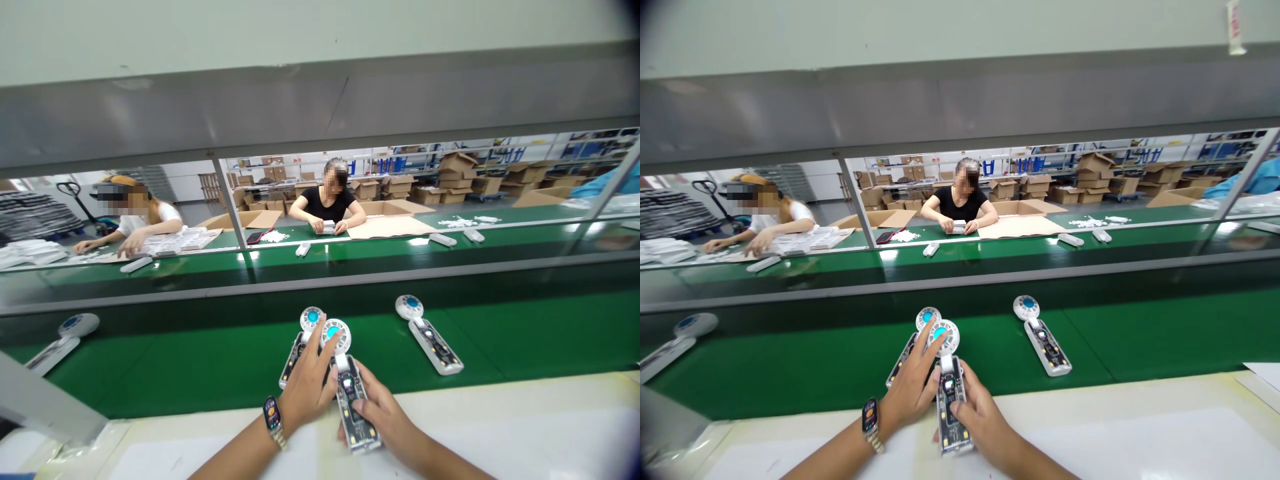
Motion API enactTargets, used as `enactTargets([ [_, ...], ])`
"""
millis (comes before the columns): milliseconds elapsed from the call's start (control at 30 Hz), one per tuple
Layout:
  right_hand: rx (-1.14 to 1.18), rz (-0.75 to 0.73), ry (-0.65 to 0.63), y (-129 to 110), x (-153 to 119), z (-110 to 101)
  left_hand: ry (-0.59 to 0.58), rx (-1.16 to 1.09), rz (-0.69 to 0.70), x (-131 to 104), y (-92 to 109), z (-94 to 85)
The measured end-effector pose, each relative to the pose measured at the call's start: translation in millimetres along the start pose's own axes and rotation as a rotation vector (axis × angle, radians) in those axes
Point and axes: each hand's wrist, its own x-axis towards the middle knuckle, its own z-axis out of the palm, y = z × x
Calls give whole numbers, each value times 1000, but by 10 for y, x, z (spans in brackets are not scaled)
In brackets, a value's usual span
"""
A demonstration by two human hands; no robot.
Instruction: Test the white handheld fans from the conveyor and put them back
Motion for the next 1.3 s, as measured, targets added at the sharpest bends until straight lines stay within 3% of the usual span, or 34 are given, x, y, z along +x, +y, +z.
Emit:
enactTargets([
  [1300,6,-37,-9,52,10,-20,3,-85,38,24,-8,4],
])
